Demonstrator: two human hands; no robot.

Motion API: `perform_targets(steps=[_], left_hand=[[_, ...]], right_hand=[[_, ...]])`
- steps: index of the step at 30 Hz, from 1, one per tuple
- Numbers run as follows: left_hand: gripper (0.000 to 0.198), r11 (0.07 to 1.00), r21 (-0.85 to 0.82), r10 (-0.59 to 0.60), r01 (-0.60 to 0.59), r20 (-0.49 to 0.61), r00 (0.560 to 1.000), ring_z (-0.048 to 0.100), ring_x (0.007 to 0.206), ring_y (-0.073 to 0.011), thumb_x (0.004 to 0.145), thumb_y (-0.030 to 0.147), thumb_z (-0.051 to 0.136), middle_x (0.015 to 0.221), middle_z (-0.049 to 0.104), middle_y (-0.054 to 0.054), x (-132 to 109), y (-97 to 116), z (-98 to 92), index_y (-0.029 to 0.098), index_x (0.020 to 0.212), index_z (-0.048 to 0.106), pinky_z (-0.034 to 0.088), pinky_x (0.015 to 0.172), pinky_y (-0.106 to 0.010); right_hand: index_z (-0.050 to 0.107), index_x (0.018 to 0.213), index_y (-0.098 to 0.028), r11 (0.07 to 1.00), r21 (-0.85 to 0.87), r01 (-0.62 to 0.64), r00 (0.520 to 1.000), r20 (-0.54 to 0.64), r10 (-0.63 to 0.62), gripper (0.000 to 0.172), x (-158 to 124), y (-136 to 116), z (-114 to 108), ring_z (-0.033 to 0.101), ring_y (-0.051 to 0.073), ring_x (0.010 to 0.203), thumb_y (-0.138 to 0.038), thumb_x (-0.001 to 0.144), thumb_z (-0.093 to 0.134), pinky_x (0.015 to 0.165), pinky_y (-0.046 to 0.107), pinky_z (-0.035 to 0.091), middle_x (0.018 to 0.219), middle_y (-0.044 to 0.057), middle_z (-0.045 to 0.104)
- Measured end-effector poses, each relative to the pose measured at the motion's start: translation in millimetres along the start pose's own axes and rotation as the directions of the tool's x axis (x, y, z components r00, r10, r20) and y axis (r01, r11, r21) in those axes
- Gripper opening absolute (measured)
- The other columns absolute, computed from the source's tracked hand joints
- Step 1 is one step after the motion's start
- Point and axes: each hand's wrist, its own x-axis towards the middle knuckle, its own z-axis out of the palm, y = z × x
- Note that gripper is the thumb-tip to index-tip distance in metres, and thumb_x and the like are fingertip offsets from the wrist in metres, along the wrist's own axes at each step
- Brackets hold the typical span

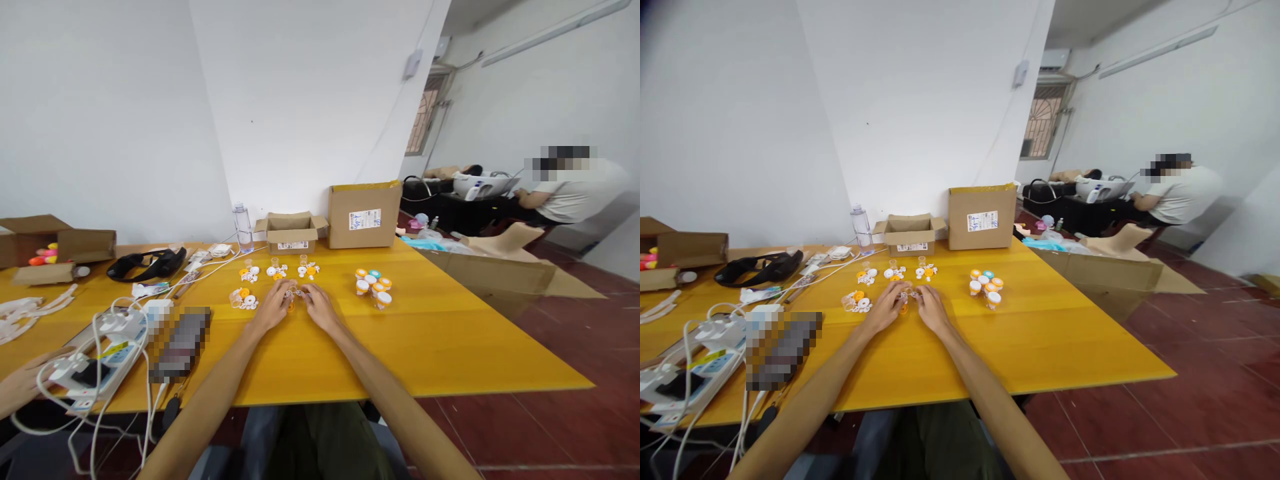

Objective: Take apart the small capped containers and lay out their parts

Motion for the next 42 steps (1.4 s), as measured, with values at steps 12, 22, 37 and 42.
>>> perform_targets(steps=[12, 22, 37, 42], left_hand=[[0.026, 0.988, 0.012, -0.149, 0.154, -0.208, 0.967, 0.064, 0.093, -0.0212, 0.092, 0.016, 0.041, 0.103, 0.067, -0.006, 3, -4, -6.1, 0.024, 0.107, 0.060, 0.052, 0.085, -0.036], [0.023, 0.989, 0.026, -0.145, 0.145, -0.029, 0.989, 0.064, 0.105, -0.0218, 0.090, 0.015, 0.043, 0.106, 0.070, -0.005, 1, -4, -0.7, 0.024, 0.101, 0.062, 0.051, 0.092, -0.038], [0.026, 0.941, -0.246, -0.237, 0.231, 0.003, 0.971, 0.063, 0.110, -0.0205, 0.090, 0.019, 0.045, 0.117, 0.069, -0.006, 5, -8, 3.3, 0.022, 0.109, 0.062, 0.047, 0.101, -0.037], [0.021, 0.902, -0.339, -0.309, 0.267, -0.076, 0.948, 0.064, 0.106, -0.0224, 0.090, 0.025, 0.048, 0.112, 0.070, -0.007, 7, -9, 2.9, 0.022, 0.104, 0.063, 0.048, 0.097, -0.038]], right_hand=[[0.061, 0.113, -0.025, 0.998, 0.055, 0.037, 0.998, 0.043, -0.039, 0.028, -4, 0, 2, 0.061, 0.019, 0.111, -0.017, 0.088, 0.049, 0.097, 0.035, 0.047, 0.115, 0.005, 0.067], [0.059, 0.108, -0.022, 0.995, 0.104, 0.009, 0.998, 0.062, -0.015, 0.023, -3, -2, -1, 0.063, 0.020, 0.108, -0.018, 0.088, 0.049, 0.096, 0.037, 0.048, 0.113, 0.007, 0.068], [0.043, 0.138, -0.026, 0.982, 0.188, -0.009, 0.978, 0.205, -0.030, 0.069, -4, -5, -7, 0.054, 0.026, 0.125, -0.036, 0.076, 0.071, 0.106, 0.044, 0.043, 0.135, 0.010, 0.056], [0.038, 0.143, -0.028, 0.989, 0.146, 0.000, 0.966, 0.256, -0.038, 0.084, -2, -13, -10, 0.052, 0.027, 0.127, -0.041, 0.070, 0.078, 0.107, 0.045, 0.042, 0.136, 0.010, 0.053]])
